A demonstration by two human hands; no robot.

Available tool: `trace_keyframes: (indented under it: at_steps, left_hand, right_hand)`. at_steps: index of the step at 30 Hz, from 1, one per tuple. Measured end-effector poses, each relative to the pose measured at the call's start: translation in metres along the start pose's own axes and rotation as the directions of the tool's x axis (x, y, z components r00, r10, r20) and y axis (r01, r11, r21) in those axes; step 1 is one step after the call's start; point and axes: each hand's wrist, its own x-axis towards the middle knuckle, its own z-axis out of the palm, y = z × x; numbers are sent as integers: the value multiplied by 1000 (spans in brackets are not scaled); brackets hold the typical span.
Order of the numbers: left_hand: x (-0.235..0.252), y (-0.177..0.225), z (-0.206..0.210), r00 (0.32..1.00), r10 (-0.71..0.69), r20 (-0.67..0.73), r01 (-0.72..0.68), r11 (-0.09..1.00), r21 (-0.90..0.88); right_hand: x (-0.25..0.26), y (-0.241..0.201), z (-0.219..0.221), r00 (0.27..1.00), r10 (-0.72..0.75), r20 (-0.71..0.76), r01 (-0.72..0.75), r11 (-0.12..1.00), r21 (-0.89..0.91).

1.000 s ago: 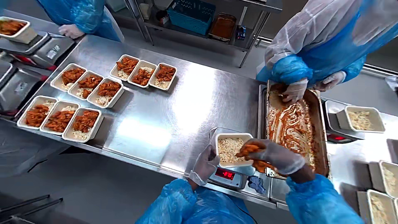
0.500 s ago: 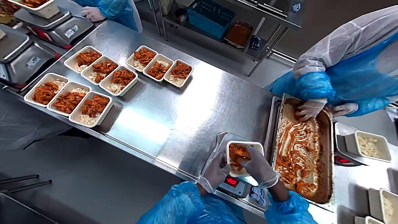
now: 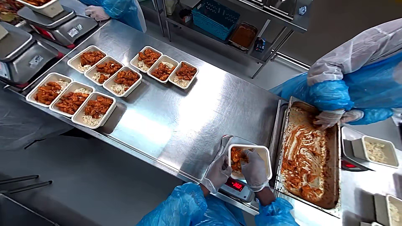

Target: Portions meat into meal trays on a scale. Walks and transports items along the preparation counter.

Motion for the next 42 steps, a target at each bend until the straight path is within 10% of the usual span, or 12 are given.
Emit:
trace_keyframes:
  at_steps: [29, 34, 42]
  left_hand:
    - [14, -5, -4, 998, 58, -22, -53, 979, 196]
    - [7, -1, -29, 995, 87, -42, -80, 984, 157]
    - [-6, -1, -62, 975, 67, -213, -21, 977, 210]
  right_hand:
    - [-11, -8, -26, 960, 130, 248, -143, 989, 36]
    - [-23, 95, -81, 993, 110, -36, -101, 975, 196]
    - [28, 337, -76, 778, 625, -69, -626, 780, 5]
